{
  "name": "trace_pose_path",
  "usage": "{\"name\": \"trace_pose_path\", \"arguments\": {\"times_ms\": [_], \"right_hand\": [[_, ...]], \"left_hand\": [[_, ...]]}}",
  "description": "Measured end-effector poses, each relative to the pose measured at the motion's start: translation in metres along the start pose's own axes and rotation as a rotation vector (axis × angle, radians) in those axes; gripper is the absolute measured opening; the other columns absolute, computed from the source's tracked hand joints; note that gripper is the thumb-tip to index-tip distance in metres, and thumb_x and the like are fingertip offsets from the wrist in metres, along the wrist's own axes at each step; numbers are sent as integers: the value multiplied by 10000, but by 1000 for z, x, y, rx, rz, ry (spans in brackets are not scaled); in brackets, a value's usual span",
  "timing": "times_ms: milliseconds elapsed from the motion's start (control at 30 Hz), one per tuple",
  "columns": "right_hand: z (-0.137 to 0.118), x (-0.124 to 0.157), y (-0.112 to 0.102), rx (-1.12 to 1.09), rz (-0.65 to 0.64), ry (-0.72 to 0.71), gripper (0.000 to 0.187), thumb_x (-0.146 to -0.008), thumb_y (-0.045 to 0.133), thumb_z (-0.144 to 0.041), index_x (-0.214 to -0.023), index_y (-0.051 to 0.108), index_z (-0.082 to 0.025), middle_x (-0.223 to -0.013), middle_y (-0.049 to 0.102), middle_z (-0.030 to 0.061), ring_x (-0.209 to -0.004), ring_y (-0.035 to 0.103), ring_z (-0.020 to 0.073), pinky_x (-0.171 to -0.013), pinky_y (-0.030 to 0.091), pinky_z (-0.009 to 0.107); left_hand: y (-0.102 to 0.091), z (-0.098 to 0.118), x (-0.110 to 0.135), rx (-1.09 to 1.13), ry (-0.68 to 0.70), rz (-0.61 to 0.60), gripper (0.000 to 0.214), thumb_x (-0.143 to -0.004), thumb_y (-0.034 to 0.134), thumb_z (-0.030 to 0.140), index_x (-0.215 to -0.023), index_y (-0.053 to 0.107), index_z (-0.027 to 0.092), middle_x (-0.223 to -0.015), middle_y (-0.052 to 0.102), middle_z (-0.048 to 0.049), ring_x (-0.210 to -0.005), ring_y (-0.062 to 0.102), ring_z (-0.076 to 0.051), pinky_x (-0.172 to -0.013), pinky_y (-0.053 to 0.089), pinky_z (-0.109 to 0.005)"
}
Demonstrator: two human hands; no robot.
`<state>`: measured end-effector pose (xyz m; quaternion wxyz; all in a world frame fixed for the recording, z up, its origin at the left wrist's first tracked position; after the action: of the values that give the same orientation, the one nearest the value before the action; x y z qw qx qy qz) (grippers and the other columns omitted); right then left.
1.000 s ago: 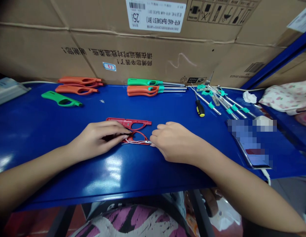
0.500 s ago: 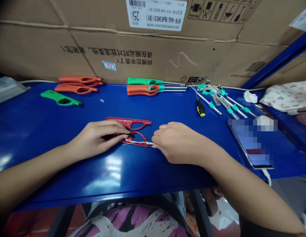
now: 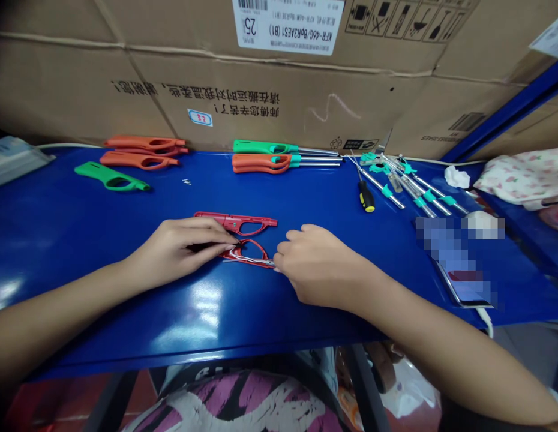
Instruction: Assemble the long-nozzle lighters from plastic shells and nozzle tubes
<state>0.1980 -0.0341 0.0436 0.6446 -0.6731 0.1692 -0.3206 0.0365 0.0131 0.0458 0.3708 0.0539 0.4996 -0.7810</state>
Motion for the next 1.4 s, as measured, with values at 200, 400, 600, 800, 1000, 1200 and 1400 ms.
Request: {"name": "trace_pose_path", "arguments": {"times_ms": [200,400,600,800,1000,1200,1400], "right_hand": [[6,-2,-8,28,103,-1,266,-984,482,-280,-817,660,-175,-830,660,82,-820,540,235,-711,268,371],[26,-2,-16,-236,224,138,280,-1007,498,-417,-903,622,-190,-899,657,41,-846,542,195,-786,322,347],[32,-13,0,-648,226,163,94,-945,605,-269,-932,673,-205,-886,689,7,-842,585,150,-823,376,316],[39,-17,2,-778,212,153,121,-915,649,-289,-871,698,-188,-875,710,26,-820,609,148,-760,432,279],[38,-15,2,-783,179,153,109,-906,658,-274,-858,693,-183,-897,705,31,-848,607,154,-780,437,281],[48,-16,4,-604,168,364,108,-913,649,-259,-837,699,-200,-844,684,10,-781,571,148,-736,371,282],[45,-14,-2,-602,264,332,36,-894,663,-213,-868,681,-198,-881,670,17,-772,570,145,-715,381,272]], "left_hand": [[-1,-2,0,-21,-13,18,150,-946,640,186,-1027,766,174,-976,770,-65,-890,737,-161,-827,593,-262],[-3,3,4,-76,1,39,176,-954,617,170,-1058,758,173,-999,779,-57,-905,742,-158,-837,594,-251],[-5,5,5,-85,-9,18,179,-952,606,162,-1048,756,181,-1005,785,-52,-923,744,-174,-856,595,-280],[-6,8,6,-82,-11,42,148,-948,620,171,-996,760,177,-928,781,-53,-869,722,-179,-811,586,-305],[-3,9,7,-79,-21,50,141,-942,631,167,-995,761,181,-918,774,-54,-851,700,-182,-801,575,-324],[0,8,9,-52,-52,53,130,-926,663,169,-1003,766,177,-901,776,-48,-837,700,-180,-774,574,-309],[1,10,9,-89,-42,60,133,-931,653,176,-1006,763,183,-904,776,-50,-839,714,-185,-791,575,-320]]}}
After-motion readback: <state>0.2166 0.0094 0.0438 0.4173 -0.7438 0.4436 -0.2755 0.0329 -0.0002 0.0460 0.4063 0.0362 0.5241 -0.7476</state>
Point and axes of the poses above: each hand's wrist, its own x-axis away from the middle knuckle, its own y-axis out of the palm, z = x × y, the point moved 7 cm from there along -x, towards the middle knuckle
